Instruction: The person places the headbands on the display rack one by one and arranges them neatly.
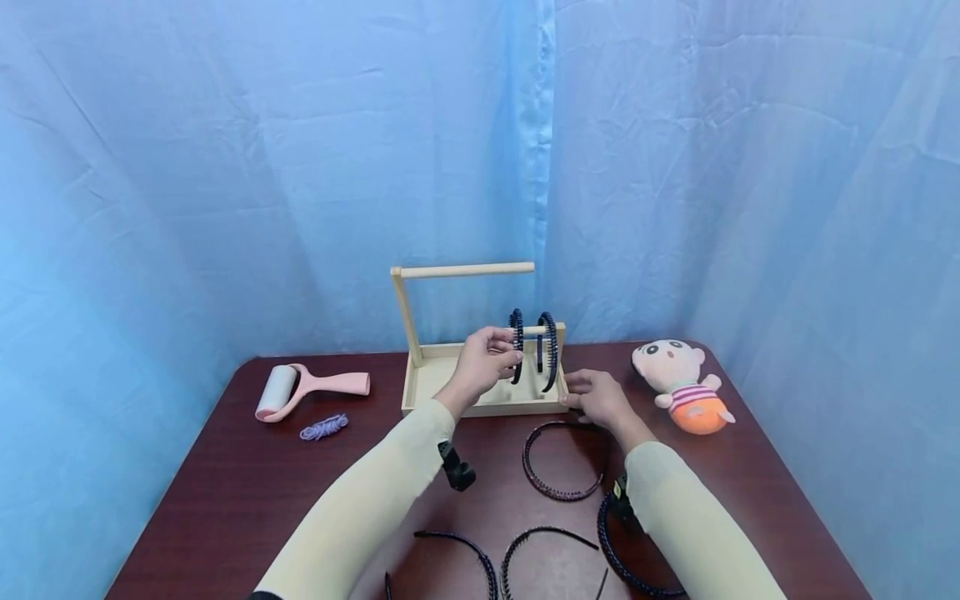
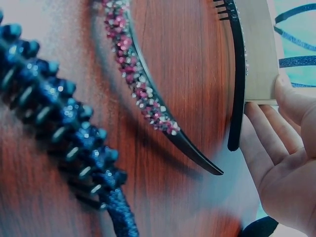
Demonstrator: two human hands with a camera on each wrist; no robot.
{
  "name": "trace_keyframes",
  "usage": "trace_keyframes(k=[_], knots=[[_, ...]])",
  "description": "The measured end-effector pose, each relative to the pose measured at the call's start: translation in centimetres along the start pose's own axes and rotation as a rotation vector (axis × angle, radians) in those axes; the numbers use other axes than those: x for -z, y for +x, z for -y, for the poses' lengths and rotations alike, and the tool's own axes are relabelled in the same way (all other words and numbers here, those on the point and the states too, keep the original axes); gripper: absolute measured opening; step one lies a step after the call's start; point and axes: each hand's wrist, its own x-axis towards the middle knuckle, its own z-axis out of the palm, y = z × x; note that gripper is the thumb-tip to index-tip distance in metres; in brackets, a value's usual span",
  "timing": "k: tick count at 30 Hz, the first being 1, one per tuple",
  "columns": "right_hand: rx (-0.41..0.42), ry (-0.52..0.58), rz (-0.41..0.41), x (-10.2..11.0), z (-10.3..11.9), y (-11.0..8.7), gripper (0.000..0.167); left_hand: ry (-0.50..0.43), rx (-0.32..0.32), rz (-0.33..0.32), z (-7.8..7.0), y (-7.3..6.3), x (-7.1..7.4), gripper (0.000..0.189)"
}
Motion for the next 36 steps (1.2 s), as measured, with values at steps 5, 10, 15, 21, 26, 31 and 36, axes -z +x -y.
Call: trace_keyframes(k=[5, 10, 15, 21, 26, 31, 36], knots=[[-0.005, 0.004, 0.0, 0.0, 0.1, 0.0, 0.049, -0.005, 0.019, 0.003, 0.3, 0.3, -1.3, 0.031], [-0.003, 0.002, 0.003, 0.0, 0.0, 0.1, 0.05, -0.036, 0.04, 0.01, 0.8, 0.6, -2.2, 0.03], [-0.002, -0.009, 0.011, 0.0, 0.2, 0.0, 0.051, -0.044, 0.048, -0.001, 1.1, 0.9, -2.6, 0.03], [-0.005, -0.012, 0.006, 0.1, 0.3, 0.0, 0.051, -0.046, 0.055, -0.007, 1.0, 1.0, -3.0, 0.028], [-0.004, -0.007, 0.003, 0.1, 0.3, 0.0, 0.051, -0.027, 0.055, -0.006, 1.0, 0.9, -2.9, 0.028], [-0.013, -0.008, -0.002, 0.1, 0.4, -0.3, 0.051, 0.03, 0.041, 0.004, 1.1, 0.7, -2.4, 0.032], [-0.016, -0.011, -0.007, -0.1, 0.4, -0.5, 0.05, 0.105, 0.028, 0.032, 1.4, 0.4, -1.4, 0.04]])
